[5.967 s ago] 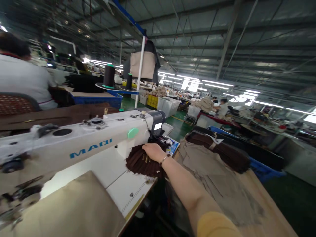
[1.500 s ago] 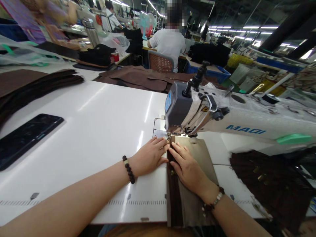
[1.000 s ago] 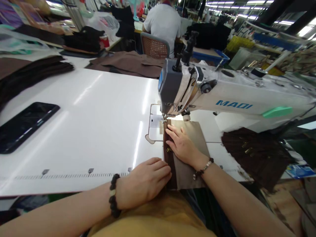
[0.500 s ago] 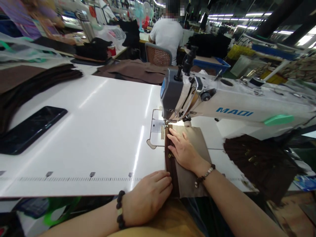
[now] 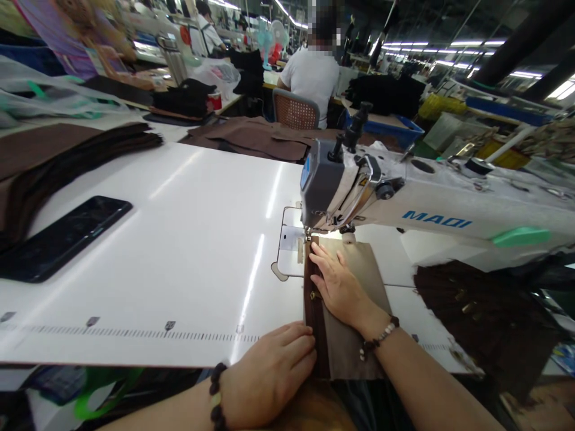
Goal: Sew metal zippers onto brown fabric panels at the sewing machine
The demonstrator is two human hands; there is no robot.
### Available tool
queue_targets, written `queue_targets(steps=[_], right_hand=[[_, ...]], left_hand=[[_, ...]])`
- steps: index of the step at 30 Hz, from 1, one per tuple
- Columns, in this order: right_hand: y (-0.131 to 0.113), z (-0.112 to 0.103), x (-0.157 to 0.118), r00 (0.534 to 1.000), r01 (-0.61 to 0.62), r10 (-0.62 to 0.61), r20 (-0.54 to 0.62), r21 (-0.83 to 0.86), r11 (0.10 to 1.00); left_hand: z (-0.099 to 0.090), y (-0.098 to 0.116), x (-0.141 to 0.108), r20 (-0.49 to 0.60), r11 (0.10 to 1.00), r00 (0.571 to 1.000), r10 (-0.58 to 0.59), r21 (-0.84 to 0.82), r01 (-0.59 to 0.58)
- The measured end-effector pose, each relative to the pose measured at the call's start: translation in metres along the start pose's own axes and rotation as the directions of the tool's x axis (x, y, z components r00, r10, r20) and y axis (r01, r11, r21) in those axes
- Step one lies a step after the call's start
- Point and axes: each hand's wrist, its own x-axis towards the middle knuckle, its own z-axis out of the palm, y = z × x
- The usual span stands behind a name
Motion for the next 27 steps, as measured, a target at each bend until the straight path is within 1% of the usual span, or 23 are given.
queue_targets(steps=[3,8,14,17,22,25,27], right_hand=[[-0.0002,0.0005,-0.0003,1.000,-0.003,0.003,0.001,-0.006,1.000],[-0.0006,0.0001,-0.0008,1.000,-0.003,0.003,-0.010,0.007,1.000],[0.0002,-0.0001,-0.0005,1.000,0.002,-0.002,-0.019,0.017,1.000],[0.0005,0.0001,-0.0005,1.000,0.005,-0.005,-0.015,0.011,1.000],[0.0002,-0.0001,0.0002,1.000,0.002,-0.002,-0.002,0.004,1.000],[-0.0004,-0.0008,0.0021,1.000,0.001,-0.001,-0.008,0.014,1.000],[-0.0025,-0.0032,0.0023,1.000,-0.006,0.006,-0.001,0.013,1.000]], left_hand=[[0.0005,-0.0007,-0.0009,-0.025,1.000,1.000,0.001,-0.013,-0.001],[0.0027,-0.0023,-0.0027,0.004,1.000,1.000,-0.013,-0.021,0.013],[0.0030,-0.0025,-0.0022,-0.011,1.000,1.000,-0.011,-0.025,0.010],[0.0035,-0.0023,-0.0027,-0.012,1.000,1.000,-0.022,-0.012,0.021],[0.0042,-0.0016,-0.0010,-0.009,1.000,1.000,-0.005,-0.004,0.004],[0.0011,-0.0011,0.0021,-0.042,1.000,0.999,-0.019,0.022,0.020],[-0.0007,-0.0027,0.0003,-0.058,0.998,0.998,0.000,0.067,0.003]])
